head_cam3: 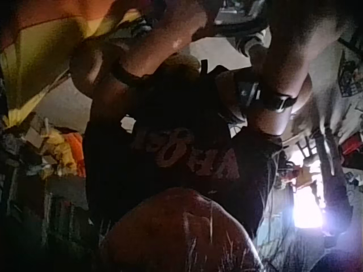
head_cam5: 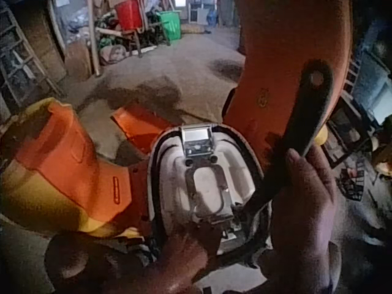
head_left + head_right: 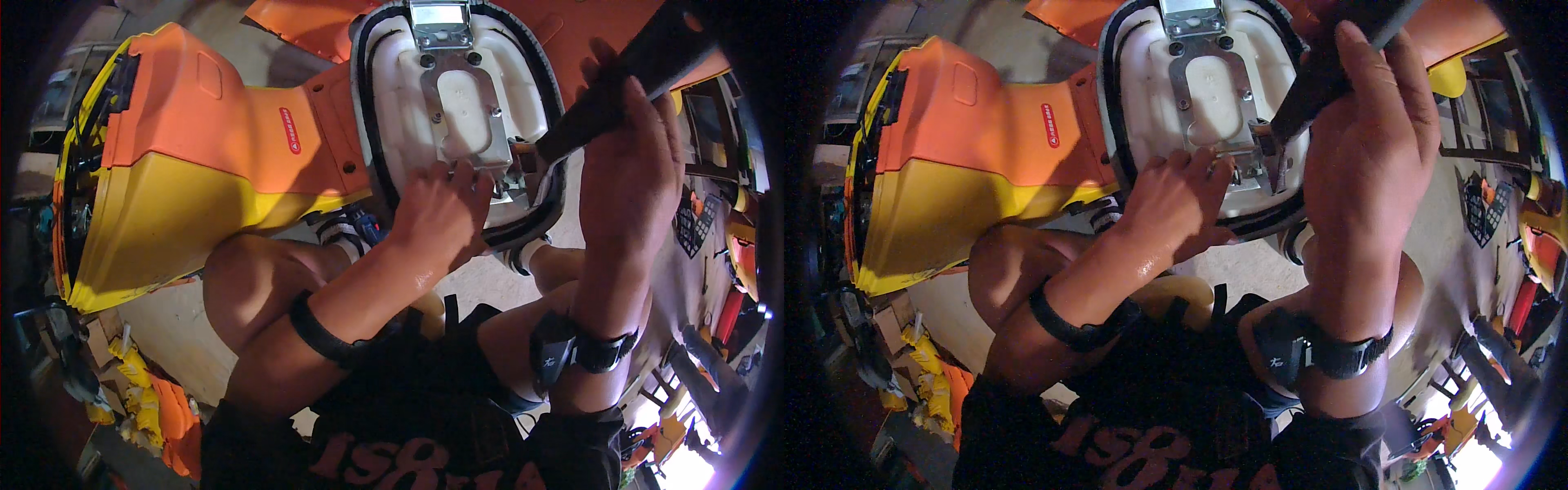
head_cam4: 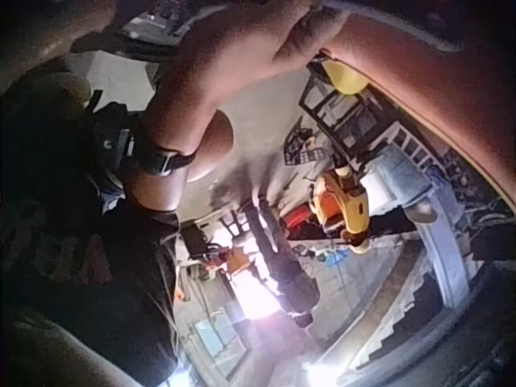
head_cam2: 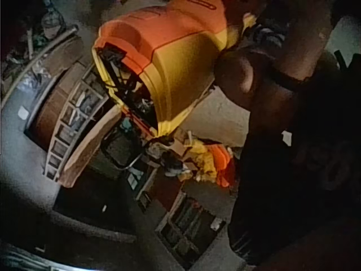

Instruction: Replacing or repairing components on a scooter seat assembly using an adjustable wrench.

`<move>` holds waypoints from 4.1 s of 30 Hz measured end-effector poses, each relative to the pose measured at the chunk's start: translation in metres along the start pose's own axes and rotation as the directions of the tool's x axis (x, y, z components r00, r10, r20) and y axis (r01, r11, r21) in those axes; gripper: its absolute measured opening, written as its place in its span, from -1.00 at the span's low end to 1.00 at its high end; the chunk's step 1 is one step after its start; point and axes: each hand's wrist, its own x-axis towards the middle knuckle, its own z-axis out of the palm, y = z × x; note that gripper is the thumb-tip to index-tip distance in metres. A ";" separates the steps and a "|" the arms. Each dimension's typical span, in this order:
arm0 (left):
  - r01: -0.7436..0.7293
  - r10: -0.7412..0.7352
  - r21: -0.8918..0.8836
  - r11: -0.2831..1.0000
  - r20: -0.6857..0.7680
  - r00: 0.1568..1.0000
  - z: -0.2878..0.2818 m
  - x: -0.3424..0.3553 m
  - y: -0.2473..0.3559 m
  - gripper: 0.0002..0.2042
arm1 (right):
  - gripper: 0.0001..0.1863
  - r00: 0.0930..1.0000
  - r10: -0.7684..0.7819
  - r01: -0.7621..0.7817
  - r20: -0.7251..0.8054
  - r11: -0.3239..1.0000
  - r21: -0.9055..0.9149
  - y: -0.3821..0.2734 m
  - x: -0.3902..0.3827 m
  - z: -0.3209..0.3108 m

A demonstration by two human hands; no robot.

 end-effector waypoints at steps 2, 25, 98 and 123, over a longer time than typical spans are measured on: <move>-0.002 0.002 0.007 1.000 0.005 1.000 -0.001 -0.003 -0.001 -0.14 | -0.51 0.988 0.069 -0.089 0.137 0.984 0.153 -0.005 -0.003 -0.003; -0.028 0.025 0.040 0.999 0.073 0.997 -0.003 -0.007 -0.002 0.02 | -0.56 0.973 -0.028 0.030 -0.227 1.000 0.007 -0.007 0.005 -0.007; -0.030 0.023 0.053 0.998 0.133 0.991 -0.019 -0.007 -0.002 -0.05 | -0.64 0.994 0.029 -0.019 -0.101 0.995 0.097 -0.025 -0.001 -0.043; -0.036 0.022 0.085 0.996 0.168 0.986 -0.021 -0.003 0.002 -0.02 | -0.63 0.997 0.011 -0.005 -0.081 0.997 0.074 -0.030 -0.003 -0.044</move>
